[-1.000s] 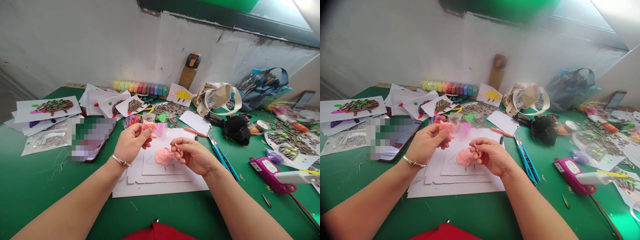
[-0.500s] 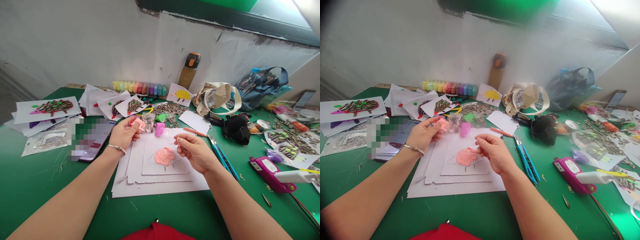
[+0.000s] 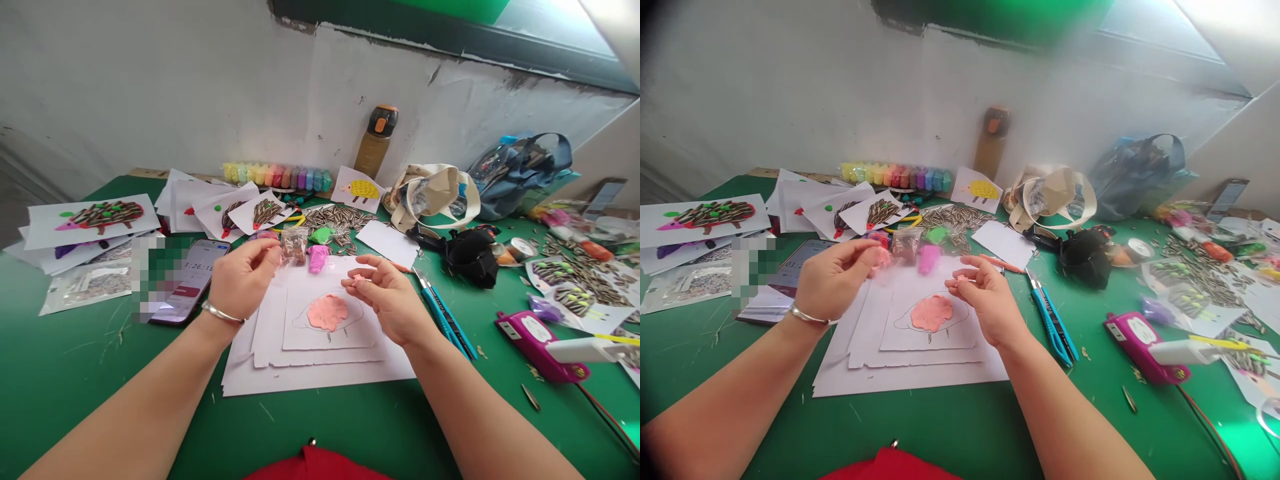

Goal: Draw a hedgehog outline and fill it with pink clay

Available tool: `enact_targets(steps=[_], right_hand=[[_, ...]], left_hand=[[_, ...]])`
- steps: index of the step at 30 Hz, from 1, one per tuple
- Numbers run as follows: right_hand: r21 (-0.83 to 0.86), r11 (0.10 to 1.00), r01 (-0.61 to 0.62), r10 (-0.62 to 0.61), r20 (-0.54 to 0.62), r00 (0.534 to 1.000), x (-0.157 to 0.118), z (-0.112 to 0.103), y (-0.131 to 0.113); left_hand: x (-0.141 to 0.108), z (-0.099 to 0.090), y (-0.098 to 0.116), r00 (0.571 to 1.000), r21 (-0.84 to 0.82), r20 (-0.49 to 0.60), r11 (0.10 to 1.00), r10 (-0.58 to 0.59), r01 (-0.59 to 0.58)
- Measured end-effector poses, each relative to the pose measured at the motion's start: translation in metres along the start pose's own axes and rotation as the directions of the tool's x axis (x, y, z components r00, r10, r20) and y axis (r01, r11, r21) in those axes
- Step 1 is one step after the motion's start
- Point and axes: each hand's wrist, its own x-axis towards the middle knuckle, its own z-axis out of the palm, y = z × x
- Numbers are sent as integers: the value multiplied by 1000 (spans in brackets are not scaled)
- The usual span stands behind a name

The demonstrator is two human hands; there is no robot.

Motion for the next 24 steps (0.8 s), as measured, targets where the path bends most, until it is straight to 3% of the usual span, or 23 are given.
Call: enact_targets(steps=[3, 6, 7, 9, 11, 13, 15, 17, 21, 24], right_hand=[[-6, 1000, 16, -16, 37, 999, -1, 3, 2], [-43, 996, 75, -73, 35, 997, -5, 9, 3], [-65, 992, 109, -107, 25, 994, -8, 12, 3], [-145, 970, 194, -194, 14, 981, -14, 18, 4], [-261, 920, 294, -292, 47, 955, -21, 25, 5], [-373, 835, 404, -383, 131, 914, -26, 31, 6], [-450, 741, 498, -468, 186, 864, -28, 33, 8], [-497, 705, 506, -487, 179, 855, -27, 34, 10], [-419, 860, 289, -290, 63, 955, -21, 35, 12], [-200, 975, 101, -73, 144, 987, -19, 36, 9]], left_hand=[[-12, 9, 13, 978, -251, 211, 966, -5, 59], [-22, 18, 23, 906, -458, 418, 847, -63, 270], [-25, 20, 26, 864, -510, 493, 770, -105, 385], [-30, 24, 30, 736, -545, 657, 574, -162, 612], [-33, 26, 34, 607, -517, 784, 402, -132, 756], [-35, 27, 37, 550, -508, 832, 307, -67, 805], [-36, 26, 37, 561, -531, 827, 274, -38, 802], [-37, 26, 36, 590, -553, 806, 288, -54, 782], [-38, 30, 32, 640, -568, 764, 388, -79, 726], [-37, 32, 32, 684, -572, 723, 473, -96, 670]])
